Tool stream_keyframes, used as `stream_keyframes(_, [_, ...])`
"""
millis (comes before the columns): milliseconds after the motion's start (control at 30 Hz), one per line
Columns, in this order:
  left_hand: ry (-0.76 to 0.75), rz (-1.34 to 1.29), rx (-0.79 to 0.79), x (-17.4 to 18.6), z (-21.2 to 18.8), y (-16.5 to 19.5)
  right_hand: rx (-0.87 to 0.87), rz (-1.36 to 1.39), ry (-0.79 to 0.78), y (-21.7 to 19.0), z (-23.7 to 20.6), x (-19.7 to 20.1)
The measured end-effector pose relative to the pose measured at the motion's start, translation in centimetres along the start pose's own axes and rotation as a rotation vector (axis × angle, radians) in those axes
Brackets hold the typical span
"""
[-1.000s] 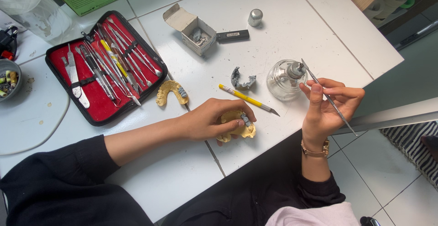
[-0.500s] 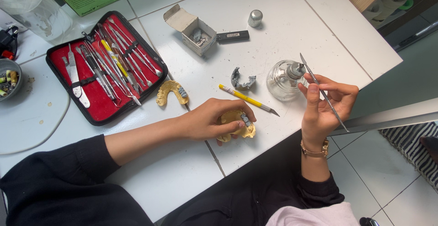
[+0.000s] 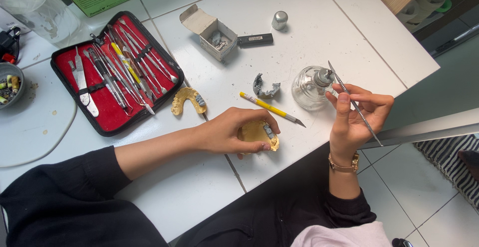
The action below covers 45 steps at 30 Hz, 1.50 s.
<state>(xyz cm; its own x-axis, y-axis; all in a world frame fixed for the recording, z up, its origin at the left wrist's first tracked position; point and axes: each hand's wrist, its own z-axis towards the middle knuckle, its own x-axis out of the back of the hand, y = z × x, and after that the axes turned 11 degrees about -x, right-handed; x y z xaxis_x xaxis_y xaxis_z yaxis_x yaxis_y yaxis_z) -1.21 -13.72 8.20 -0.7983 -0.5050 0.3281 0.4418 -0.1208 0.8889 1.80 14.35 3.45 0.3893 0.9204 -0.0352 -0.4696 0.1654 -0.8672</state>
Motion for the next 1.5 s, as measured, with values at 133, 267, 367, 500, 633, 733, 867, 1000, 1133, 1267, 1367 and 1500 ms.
stream_keyframes(133, [-0.008, -0.060, 0.148, -0.1, -0.2, 0.0, 0.006, 0.000, 0.009, 0.3, -0.2, 0.2])
stream_keyframes(267, [0.072, 0.108, -0.064, -0.2, -0.4, 0.0, 0.075, 0.052, -0.023, 0.2, -0.5, 0.2])
stream_keyframes(367, [0.057, 0.080, 0.003, -0.1, -0.4, -0.1, 0.045, 0.138, -0.154, -0.6, -1.7, 0.1])
stream_keyframes(500, [0.109, 0.106, -0.065, 0.1, -0.4, -0.3, -0.076, 0.330, -0.421, -1.8, -3.4, -0.9])
stream_keyframes(633, [0.077, 0.091, 0.047, 0.0, -0.6, -0.6, -0.174, 0.356, -0.550, -2.3, -4.5, -2.2])
stream_keyframes(733, [0.131, 0.133, -0.102, 0.1, -0.7, -0.8, -0.231, 0.361, -0.546, -2.1, -4.0, -2.6])
stream_keyframes(867, [0.172, 0.136, -0.109, 0.4, -1.0, -1.0, -0.261, 0.441, -0.578, -1.6, -3.3, -2.4])
stream_keyframes(1000, [0.207, 0.262, -0.216, 1.2, -1.2, -1.4, -0.225, 0.397, -0.595, -1.3, -3.5, -2.6])
stream_keyframes(1133, [0.182, 0.351, -0.254, 1.5, -1.2, -1.7, -0.177, 0.268, -0.608, -1.4, -3.8, -2.7])
stream_keyframes(1267, [0.165, 0.301, -0.288, 1.4, -1.1, -1.7, -0.170, 0.298, -0.634, -1.4, -4.1, -2.6])
stream_keyframes(1367, [0.091, 0.269, -0.225, 1.2, -1.1, -1.6, -0.167, 0.309, -0.620, -1.4, -4.4, -2.3])
stream_keyframes(1500, [0.052, 0.305, -0.298, 1.1, -0.8, -1.5, -0.156, 0.334, -0.597, -1.6, -4.3, -2.0])
